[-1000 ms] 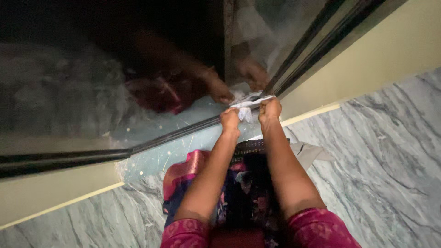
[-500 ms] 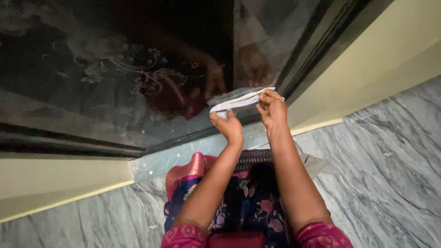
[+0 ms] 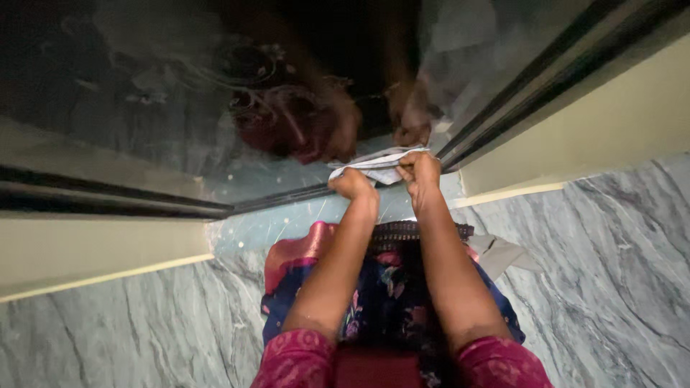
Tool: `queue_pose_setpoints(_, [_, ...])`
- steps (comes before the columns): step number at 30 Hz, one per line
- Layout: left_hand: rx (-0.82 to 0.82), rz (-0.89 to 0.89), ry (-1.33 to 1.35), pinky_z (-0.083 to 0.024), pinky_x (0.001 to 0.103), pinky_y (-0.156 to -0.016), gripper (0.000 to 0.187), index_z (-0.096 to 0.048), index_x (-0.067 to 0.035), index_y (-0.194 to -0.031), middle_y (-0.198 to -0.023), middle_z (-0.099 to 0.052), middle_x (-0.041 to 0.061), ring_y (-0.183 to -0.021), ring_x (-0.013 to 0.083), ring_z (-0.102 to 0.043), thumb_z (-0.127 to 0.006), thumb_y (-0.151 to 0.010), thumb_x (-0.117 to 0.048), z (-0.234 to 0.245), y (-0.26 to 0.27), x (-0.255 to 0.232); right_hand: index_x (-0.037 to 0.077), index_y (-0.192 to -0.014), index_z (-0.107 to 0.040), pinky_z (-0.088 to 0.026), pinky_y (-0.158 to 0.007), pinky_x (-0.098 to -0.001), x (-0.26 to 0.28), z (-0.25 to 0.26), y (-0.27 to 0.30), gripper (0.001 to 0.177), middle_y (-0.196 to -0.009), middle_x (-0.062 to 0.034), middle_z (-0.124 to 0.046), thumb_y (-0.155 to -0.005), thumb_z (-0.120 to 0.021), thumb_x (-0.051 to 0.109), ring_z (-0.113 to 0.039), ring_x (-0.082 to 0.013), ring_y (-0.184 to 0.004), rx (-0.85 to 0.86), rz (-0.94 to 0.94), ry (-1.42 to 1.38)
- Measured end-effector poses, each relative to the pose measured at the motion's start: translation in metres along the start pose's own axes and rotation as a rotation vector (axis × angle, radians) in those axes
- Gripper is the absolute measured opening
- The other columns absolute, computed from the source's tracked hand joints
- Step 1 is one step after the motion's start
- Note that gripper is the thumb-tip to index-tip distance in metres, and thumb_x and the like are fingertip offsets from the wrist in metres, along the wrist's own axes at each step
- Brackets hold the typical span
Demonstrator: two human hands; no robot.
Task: The person cleans a glass door with a white cloth, wiping the surface in broad strokes and folding the cloth to use a clean side. They clean the main glass panel and the bottom track area.
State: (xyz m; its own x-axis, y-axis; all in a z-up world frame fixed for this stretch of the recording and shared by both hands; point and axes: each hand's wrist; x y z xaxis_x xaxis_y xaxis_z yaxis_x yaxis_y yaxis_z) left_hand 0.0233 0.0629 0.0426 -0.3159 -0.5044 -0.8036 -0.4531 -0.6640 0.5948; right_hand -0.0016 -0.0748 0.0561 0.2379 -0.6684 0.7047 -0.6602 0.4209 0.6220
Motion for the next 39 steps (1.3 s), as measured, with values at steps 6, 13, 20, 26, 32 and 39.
queue_pose_setpoints(6, [-0.045, 0.299, -0.083, -0.06, 0.05, -0.086, 0.037, -0.046, 0.009, -0.123, -0.121, -0.064, 0.03, -0.1, 0.0377, -0.07, -0.057, -0.088, 0.0, 0.003, -0.027, -0.012, 0.005, -0.093, -0.068, -0.055, -0.071, -0.0359, -0.014, -0.008, 0.005, 0.014, -0.086, -0.0087, -0.07, -0.082, -0.065, -0.002, -0.066, -0.0216, -0.075, -0.052, -0.051, 0.232])
queue_pose_setpoints(13, [0.038, 0.07, 0.152, -0.062, 0.046, -0.076, 0.03, -0.059, 0.011, -0.113, -0.111, -0.07, 0.025, -0.087, 0.0318, -0.072, -0.052, -0.084, 0.006, 0.014, -0.016, -0.043, 0.004, -0.103, -0.066, -0.058, -0.081, -0.0393, 0.004, -0.027, 0.039, 0.018, -0.092, -0.0106, -0.072, -0.085, -0.064, 0.0, -0.069, -0.0246, -0.085, 0.152, -0.069, 0.057])
queue_pose_setpoints(20, [0.258, 0.225, 0.355, -0.06, 0.041, -0.077, 0.016, -0.055, -0.006, -0.105, -0.11, -0.06, 0.011, -0.091, 0.0235, -0.063, -0.051, -0.09, -0.003, 0.041, -0.032, -0.104, 0.004, -0.108, -0.065, -0.058, -0.091, -0.0424, 0.056, -0.058, 0.11, 0.022, -0.101, -0.0129, -0.074, -0.086, -0.065, 0.001, -0.071, -0.0258, -0.095, 0.447, -0.008, -0.052])
queue_pose_setpoints(26, [0.272, 0.38, 0.295, -0.058, 0.049, -0.09, 0.032, -0.06, -0.007, -0.125, -0.126, -0.06, 0.008, -0.114, 0.028, -0.058, -0.056, -0.094, -0.012, 0.062, -0.039, -0.156, 0.001, -0.099, -0.069, -0.058, -0.093, -0.0425, 0.047, -0.072, 0.118, 0.015, -0.098, -0.0148, -0.074, -0.085, -0.067, 0.001, -0.07, -0.0266, -0.093, 0.458, -0.059, -0.046])
queue_pose_setpoints(32, [0.103, 0.454, 0.379, -0.053, 0.057, -0.092, 0.033, -0.055, -0.006, -0.128, -0.135, -0.055, 0.011, -0.119, 0.0326, -0.057, -0.044, -0.097, -0.008, 0.058, -0.099, -0.111, -0.001, -0.094, -0.069, -0.058, -0.091, -0.0424, -0.006, -0.061, 0.066, 0.014, -0.094, -0.0149, -0.073, -0.081, -0.064, 0.001, -0.07, -0.0264, -0.091, 0.425, -0.143, 0.003])
queue_pose_setpoints(39, [-0.102, 0.468, 0.367, -0.056, 0.048, -0.088, 0.024, -0.064, -0.005, -0.109, -0.115, -0.069, 0.012, -0.1, 0.0305, -0.067, -0.052, -0.088, -0.009, 0.046, -0.116, -0.08, -0.003, -0.091, -0.068, -0.059, -0.089, -0.0413, -0.061, -0.044, 0.011, 0.013, -0.094, -0.0152, -0.073, -0.081, -0.061, -0.001, -0.07, -0.0273, -0.089, 0.277, -0.205, 0.11])
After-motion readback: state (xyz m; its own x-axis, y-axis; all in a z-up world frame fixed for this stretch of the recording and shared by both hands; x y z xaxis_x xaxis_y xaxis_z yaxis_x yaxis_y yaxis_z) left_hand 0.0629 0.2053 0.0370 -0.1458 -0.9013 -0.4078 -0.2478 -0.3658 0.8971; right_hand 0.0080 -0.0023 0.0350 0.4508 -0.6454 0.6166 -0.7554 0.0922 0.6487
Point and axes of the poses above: each hand's wrist, its own y-axis away from the middle knuckle, its own z-axis out of the back of the hand, x = y × z
